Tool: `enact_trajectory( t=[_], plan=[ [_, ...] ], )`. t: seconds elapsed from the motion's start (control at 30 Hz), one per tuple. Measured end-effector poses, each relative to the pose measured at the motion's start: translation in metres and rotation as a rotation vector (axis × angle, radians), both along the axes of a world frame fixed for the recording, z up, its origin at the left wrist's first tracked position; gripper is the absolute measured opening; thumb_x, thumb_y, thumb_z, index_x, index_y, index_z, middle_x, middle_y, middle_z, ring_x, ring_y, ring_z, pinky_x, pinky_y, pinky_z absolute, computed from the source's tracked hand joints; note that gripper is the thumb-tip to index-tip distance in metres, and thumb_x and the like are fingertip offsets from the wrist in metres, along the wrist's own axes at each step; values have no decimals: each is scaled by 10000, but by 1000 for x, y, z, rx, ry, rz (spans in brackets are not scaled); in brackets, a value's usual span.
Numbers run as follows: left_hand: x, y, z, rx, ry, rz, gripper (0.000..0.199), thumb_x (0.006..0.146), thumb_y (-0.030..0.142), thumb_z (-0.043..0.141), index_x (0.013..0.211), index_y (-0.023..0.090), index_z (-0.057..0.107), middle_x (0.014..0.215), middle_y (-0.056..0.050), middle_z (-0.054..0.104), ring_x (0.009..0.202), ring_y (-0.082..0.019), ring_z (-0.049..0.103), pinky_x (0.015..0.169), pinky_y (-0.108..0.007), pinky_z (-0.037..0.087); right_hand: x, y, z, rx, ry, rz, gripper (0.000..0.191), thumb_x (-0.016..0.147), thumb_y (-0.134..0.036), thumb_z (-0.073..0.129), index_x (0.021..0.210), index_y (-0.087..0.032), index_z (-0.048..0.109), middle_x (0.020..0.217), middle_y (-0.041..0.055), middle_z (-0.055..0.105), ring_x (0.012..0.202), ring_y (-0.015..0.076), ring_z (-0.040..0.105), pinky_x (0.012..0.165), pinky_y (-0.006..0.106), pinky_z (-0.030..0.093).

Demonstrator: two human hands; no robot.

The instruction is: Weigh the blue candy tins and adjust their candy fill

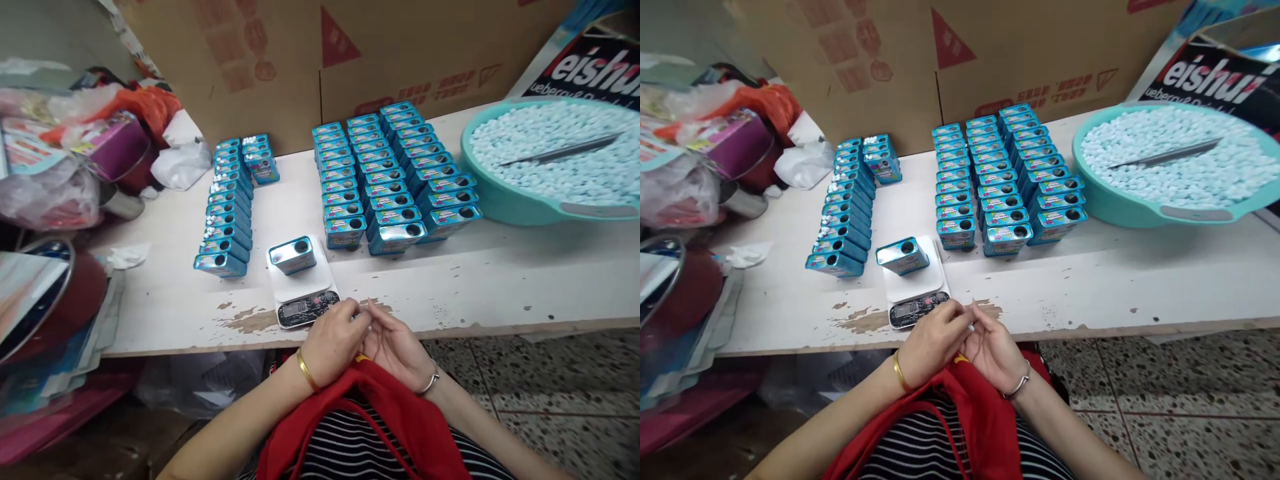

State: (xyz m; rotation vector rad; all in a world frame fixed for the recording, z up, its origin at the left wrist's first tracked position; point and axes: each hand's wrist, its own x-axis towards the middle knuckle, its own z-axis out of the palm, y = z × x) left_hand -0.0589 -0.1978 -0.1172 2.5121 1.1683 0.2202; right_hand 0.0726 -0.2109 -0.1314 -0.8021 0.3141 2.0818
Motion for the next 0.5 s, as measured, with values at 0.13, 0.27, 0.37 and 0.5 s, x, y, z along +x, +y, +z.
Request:
enact_trajectory(
  t=[0.13,0.27,0.37,0.5],
  plan=[
    [-5,0,-4,36,3,4,99,907,189,452,882,173,547,896,-50,537,740,-150,520,591,-253,466,-2,-2,-4,4,-4,27,66,835,-185,619,894,-164,641,846,20,730,882,163,693,803,302,556],
    [-8,0,-4,57,-16,0,105,899,172,441,878,170,544,880,-48,531,711,-141,507,582,-245,452,-5,-1,-4,12,-7,55,63,827,-171,607,875,-163,647,835,25,730,893,173,690,802,313,560],
    [-12,1,-6,44,-66,-8,153,914,168,405,861,170,548,878,-47,533,735,-135,508,631,-246,467,-7,1,-4,-4,-5,52,68,828,-156,603,876,-162,651,845,19,731,877,160,690,797,296,558],
    [-13,3,-9,59,-112,-11,175,933,199,414,861,159,568,894,-53,556,780,-140,520,672,-257,471,-9,3,-7,-45,-3,17,87,837,-115,597,890,-134,662,879,18,736,818,105,688,788,210,542]
  ],
)
